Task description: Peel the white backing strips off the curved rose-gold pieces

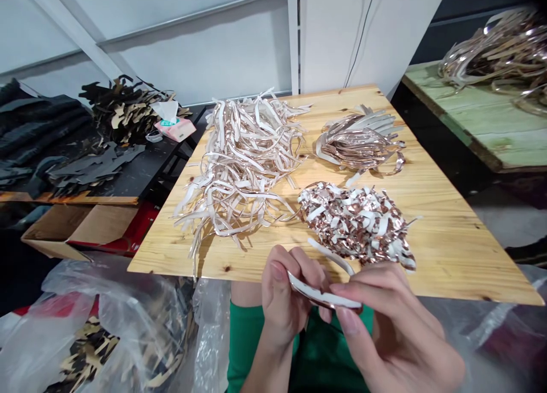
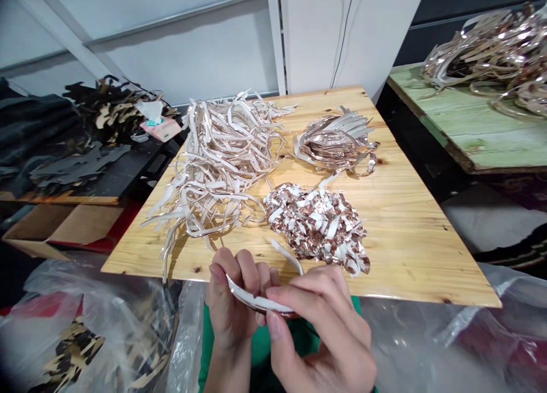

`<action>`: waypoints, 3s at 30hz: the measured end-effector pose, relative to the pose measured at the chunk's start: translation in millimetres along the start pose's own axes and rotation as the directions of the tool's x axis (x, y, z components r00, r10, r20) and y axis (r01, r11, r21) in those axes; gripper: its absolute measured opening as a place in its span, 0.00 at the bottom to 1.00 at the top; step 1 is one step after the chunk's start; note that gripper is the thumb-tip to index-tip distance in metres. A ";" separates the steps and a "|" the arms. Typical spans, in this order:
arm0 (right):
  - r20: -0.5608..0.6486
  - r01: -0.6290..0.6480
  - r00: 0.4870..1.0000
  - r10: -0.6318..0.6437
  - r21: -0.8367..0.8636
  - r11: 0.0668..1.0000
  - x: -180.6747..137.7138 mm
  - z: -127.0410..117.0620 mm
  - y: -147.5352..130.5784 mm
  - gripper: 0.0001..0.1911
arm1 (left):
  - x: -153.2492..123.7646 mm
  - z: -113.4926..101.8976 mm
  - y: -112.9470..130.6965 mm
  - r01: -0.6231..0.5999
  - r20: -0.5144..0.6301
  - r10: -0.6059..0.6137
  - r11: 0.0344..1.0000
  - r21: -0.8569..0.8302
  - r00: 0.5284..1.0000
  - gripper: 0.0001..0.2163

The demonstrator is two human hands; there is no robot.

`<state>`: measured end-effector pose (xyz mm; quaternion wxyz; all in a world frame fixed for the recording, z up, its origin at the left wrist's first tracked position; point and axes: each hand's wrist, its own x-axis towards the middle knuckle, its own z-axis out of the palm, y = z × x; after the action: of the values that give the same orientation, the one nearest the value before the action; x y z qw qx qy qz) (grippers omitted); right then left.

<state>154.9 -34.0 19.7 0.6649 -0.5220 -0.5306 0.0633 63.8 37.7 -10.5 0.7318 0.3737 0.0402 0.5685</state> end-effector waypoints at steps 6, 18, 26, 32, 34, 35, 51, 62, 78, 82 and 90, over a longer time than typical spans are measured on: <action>0.007 0.007 1.000 -0.007 -0.013 1.000 0.9 -0.8 0.3 0.19 | 0.9 2.2 5.5 0.045 -0.016 -0.044 0.999 0.030 0.999 0.21; -0.003 -0.008 1.000 0.008 -0.022 1.000 -0.9 -3.7 1.3 0.19 | 1.5 5.7 6.2 0.053 -0.017 -0.052 0.998 0.032 0.998 0.21; 0.004 -0.019 1.000 0.019 -0.005 1.000 -2.6 -2.3 2.5 0.17 | 0.9 3.6 3.5 0.031 -0.005 -0.031 0.999 0.026 1.000 0.22; 0.008 -0.054 0.999 0.054 0.006 0.999 -6.4 -3.6 1.8 0.17 | 0.1 3.1 4.1 0.039 -0.024 -0.038 0.998 0.048 0.999 0.22; 0.006 -0.073 0.997 0.073 0.007 0.997 -6.7 -3.7 0.8 0.17 | 0.6 2.4 3.5 0.021 -0.009 -0.021 0.999 0.042 1.000 0.22; 0.006 -0.079 0.997 0.079 0.007 0.997 -6.6 -3.5 0.2 0.17 | 0.8 1.9 3.1 0.018 -0.006 -0.018 0.999 0.042 1.000 0.22; 0.101 -0.094 0.991 0.084 0.094 0.991 -12.0 -5.4 4.4 0.20 | 3.3 0.9 9.5 0.074 -0.032 -0.073 0.997 0.034 0.997 0.22; 0.096 -0.106 0.991 0.096 0.112 0.988 -12.8 -4.6 6.1 0.20 | 2.0 -1.5 9.3 0.087 -0.015 -0.087 0.996 0.008 0.996 0.22; 0.112 -0.112 0.989 0.098 0.122 0.986 -13.1 -4.9 5.9 0.21 | 2.6 -2.3 11.2 0.092 -0.030 -0.092 0.996 0.009 0.995 0.22; 0.125 -0.106 0.988 0.091 0.118 0.987 -13.2 -4.7 6.1 0.21 | 3.2 -2.5 10.6 0.076 -0.018 -0.075 0.997 0.012 0.997 0.22; 0.125 -0.100 0.988 0.086 0.113 0.989 -10.7 -3.5 6.1 0.22 | 2.3 -3.9 10.6 0.068 -0.008 -0.068 0.998 0.019 0.998 0.22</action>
<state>155.9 -40.3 8.6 0.6580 -0.5011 -0.5397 0.1570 54.3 42.4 -6.1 0.7468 0.3770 0.0610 0.5444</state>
